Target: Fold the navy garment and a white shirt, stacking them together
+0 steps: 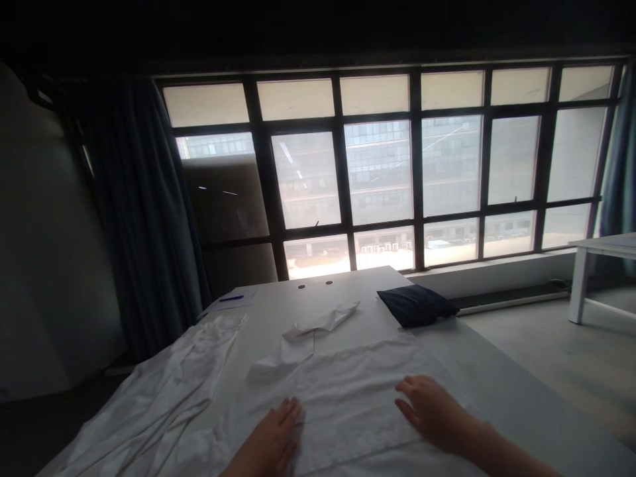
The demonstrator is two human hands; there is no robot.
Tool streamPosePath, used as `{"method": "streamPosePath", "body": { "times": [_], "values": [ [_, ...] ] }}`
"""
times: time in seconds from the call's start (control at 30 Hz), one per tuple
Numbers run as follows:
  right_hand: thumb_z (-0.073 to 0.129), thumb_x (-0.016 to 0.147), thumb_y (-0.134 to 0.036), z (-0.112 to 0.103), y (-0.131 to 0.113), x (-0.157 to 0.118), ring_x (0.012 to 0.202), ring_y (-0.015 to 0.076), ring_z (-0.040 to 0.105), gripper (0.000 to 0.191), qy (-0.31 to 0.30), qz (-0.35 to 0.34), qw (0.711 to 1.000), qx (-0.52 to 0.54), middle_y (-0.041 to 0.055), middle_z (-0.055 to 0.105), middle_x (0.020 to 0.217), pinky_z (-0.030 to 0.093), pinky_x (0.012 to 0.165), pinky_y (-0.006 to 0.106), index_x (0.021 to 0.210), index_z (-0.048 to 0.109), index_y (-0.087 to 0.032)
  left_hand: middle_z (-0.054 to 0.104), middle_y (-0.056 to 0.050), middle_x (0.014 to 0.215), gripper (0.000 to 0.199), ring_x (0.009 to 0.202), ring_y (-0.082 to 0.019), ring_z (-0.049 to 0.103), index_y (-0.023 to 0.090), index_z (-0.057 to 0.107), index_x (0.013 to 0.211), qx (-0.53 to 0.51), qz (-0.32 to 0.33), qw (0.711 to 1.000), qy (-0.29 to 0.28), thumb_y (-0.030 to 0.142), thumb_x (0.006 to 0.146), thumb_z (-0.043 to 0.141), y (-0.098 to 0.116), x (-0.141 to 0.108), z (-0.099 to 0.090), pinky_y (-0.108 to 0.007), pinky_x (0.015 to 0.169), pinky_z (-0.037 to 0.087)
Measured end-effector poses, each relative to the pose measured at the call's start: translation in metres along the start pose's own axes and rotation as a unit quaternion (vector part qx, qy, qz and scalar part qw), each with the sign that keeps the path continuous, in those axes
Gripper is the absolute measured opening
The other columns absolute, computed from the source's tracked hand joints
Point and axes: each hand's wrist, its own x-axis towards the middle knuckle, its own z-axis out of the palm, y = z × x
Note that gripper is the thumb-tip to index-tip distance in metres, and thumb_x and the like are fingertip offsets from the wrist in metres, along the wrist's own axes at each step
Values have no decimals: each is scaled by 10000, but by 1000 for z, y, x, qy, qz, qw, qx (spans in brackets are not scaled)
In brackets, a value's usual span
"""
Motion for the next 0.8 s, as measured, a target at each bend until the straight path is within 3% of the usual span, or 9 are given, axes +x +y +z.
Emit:
{"method": "streamPosePath", "body": {
  "times": [0.1,0.17,0.27,0.33,0.43,0.6,0.7,0.8],
  "values": [
    [395,977,-305,19,-57,39,1135,271,633,400,-12,-73,996,51,116,699,1238,430,1039,381,1263,660,-217,294,-36,1645,620,1519,-262,269,281,333,1571,-32,50,998,-2,313,964,450,54,48,4,-474,1259,245],
    [398,952,-245,40,-81,63,1258,272,564,470,-13,-109,991,79,123,614,1394,386,1099,374,1381,578,-181,303,-59,1646,617,1523,-262,260,258,301,1585,-45,69,996,15,324,983,421,79,72,10,-468,1268,217],
    [339,1004,-340,68,-89,90,1447,297,372,569,-39,-103,989,97,142,409,1581,256,1201,434,1526,407,-126,250,-54,1663,621,1537,-260,217,264,206,1608,-42,77,995,53,428,1028,351,82,91,19,-466,1275,181],
    [307,1020,-486,78,-76,99,1508,322,245,647,-58,-76,992,82,137,310,1630,158,1229,502,1565,337,-139,203,-49,1671,663,1541,-266,193,267,162,1611,-28,69,995,59,535,1028,328,61,92,23,-479,1272,177],
    [295,987,-640,81,-41,103,1536,331,137,758,-65,-22,997,35,117,219,1662,59,1232,539,1588,286,-178,175,-39,1669,730,1541,-284,176,255,176,1604,4,19,998,58,651,1002,291,7,84,23,-492,1263,182],
    [284,975,-638,63,38,98,1534,291,172,761,-42,128,989,-59,90,224,1661,92,1233,495,1584,302,-182,215,-68,1653,827,1536,-312,182,169,266,1580,42,-127,988,78,721,964,252,-86,57,15,-513,1247,205],
    [321,986,-521,46,79,88,1511,346,233,704,-24,183,979,-84,153,281,1633,143,1205,576,1563,340,-119,189,-82,1657,865,1542,-297,156,128,233,1583,49,-181,980,65,721,953,244,-112,44,10,-517,1246,194],
    [351,978,-345,30,94,82,1486,418,262,614,11,204,974,-102,236,360,1581,125,1164,675,1520,410,-62,150,-71,1666,868,1548,-276,125,125,199,1589,57,-196,977,58,712,951,225,-113,40,8,-516,1249,174]
  ]
}}
